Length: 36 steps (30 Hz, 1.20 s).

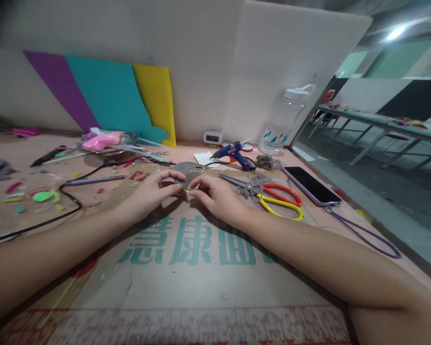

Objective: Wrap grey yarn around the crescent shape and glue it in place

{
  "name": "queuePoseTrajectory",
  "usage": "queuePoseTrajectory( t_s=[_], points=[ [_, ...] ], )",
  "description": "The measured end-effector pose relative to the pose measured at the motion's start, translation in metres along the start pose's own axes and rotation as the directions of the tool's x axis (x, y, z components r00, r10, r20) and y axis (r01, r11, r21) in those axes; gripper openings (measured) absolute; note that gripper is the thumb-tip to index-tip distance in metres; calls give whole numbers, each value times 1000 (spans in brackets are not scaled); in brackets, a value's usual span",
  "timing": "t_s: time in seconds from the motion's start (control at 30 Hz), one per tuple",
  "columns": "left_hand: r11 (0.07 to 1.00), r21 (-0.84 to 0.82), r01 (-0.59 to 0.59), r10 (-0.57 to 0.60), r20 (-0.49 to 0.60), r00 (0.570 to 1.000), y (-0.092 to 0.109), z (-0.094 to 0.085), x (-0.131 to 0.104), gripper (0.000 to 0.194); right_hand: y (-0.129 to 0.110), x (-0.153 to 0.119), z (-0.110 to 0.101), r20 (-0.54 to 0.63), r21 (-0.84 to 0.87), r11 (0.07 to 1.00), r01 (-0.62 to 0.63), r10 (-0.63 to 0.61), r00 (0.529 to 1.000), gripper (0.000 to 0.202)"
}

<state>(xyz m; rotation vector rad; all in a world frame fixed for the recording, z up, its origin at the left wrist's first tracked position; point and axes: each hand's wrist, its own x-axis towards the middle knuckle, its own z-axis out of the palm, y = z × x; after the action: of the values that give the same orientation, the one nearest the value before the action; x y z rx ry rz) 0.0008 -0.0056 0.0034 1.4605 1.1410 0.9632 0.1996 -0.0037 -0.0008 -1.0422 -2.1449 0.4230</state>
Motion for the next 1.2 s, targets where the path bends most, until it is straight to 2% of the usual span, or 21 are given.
queuePoseTrajectory(
  t_s=[0.17, 0.43, 0.6, 0.77, 1.03, 1.13, 1.2],
  points=[
    [998, 35, -51, 51, -20, 998, -3, -1, 2, 27, 0, 0, -1, -14, -6, 998, 66, -67, 998, 12],
    [994, 58, -93, 95, -21, 995, -5, -1, 4, 27, -1, 1, -4, 55, -52, 997, 61, -58, 997, 18],
    [998, 45, -47, 48, -14, 999, -4, -1, 2, 31, 0, 1, -3, 86, -74, 997, 27, -20, 996, 21],
    [987, 49, -155, 156, -21, 988, -9, -3, 6, 28, -3, 2, -5, 110, -68, 998, 2, 5, 994, 26],
    [971, 104, -213, 217, -23, 976, -15, -3, 10, 22, 0, 2, -1, 120, -83, 997, -3, 13, 993, 26],
    [962, 107, -253, 258, -37, 965, -17, -3, 11, 20, -4, 6, -9, 121, -112, 994, 5, 8, 993, 20],
    [964, 99, -248, 253, -44, 966, -17, -4, 12, 21, -11, 13, -26, 155, -130, 991, -16, 36, 987, 21]
  ],
)
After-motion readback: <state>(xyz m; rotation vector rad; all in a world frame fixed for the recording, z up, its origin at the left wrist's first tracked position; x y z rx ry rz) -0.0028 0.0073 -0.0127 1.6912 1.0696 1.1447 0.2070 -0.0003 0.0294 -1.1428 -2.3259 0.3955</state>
